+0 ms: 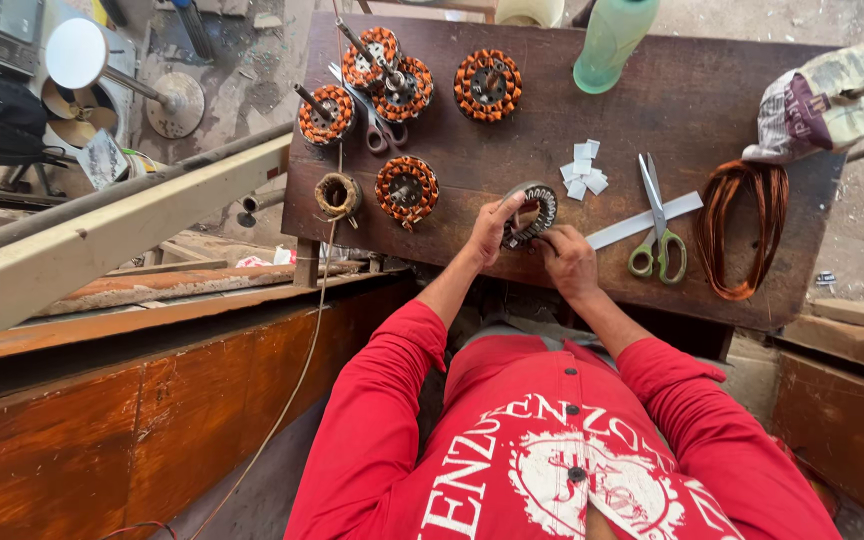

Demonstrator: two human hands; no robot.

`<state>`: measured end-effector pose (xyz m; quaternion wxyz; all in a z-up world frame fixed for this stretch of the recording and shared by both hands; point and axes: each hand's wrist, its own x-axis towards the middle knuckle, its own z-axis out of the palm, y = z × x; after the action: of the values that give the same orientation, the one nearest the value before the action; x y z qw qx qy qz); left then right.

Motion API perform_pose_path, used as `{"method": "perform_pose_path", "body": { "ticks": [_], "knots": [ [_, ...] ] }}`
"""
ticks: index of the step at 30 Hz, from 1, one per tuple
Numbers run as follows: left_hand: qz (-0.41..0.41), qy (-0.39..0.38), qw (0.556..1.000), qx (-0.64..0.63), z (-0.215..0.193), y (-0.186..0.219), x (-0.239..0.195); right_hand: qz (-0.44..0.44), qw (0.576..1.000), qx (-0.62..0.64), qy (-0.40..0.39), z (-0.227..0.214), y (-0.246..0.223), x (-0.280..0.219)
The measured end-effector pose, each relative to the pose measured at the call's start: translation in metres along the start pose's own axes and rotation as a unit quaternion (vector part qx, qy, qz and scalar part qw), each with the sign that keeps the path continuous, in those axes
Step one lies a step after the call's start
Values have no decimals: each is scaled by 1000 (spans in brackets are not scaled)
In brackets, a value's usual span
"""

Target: The person cuts small white paper strips using scissors and inserts them into the slots of a circular motor stator. They repeat this process across multiple stators on a wooden workbench, handling each piece individually.

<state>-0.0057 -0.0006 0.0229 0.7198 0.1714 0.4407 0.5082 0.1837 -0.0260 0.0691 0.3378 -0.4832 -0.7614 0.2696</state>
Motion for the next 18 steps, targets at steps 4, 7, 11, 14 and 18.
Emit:
{"method": "perform_pose_path", "body": {
  "ticks": [4, 7, 11, 14, 18],
  "knots": [
    [-10, 8, 999, 30, 0, 2, 4, -27, 998, -53, 29, -4, 4, -2],
    [7, 2, 999, 37, 2, -3, 1, -24, 998, -56, 0, -2, 11, -6],
    [44, -28, 995, 81, 2, 1, -8, -35, 997, -64, -11, 4, 17, -1],
    [74, -67, 985, 142, 0, 2, -20, -4, 999, -47, 7, -11, 27, 2],
    [-4, -21, 991, 129, 6, 12, -8, 53, 988, -94, 111, -52, 56, 32]
  ]
}}
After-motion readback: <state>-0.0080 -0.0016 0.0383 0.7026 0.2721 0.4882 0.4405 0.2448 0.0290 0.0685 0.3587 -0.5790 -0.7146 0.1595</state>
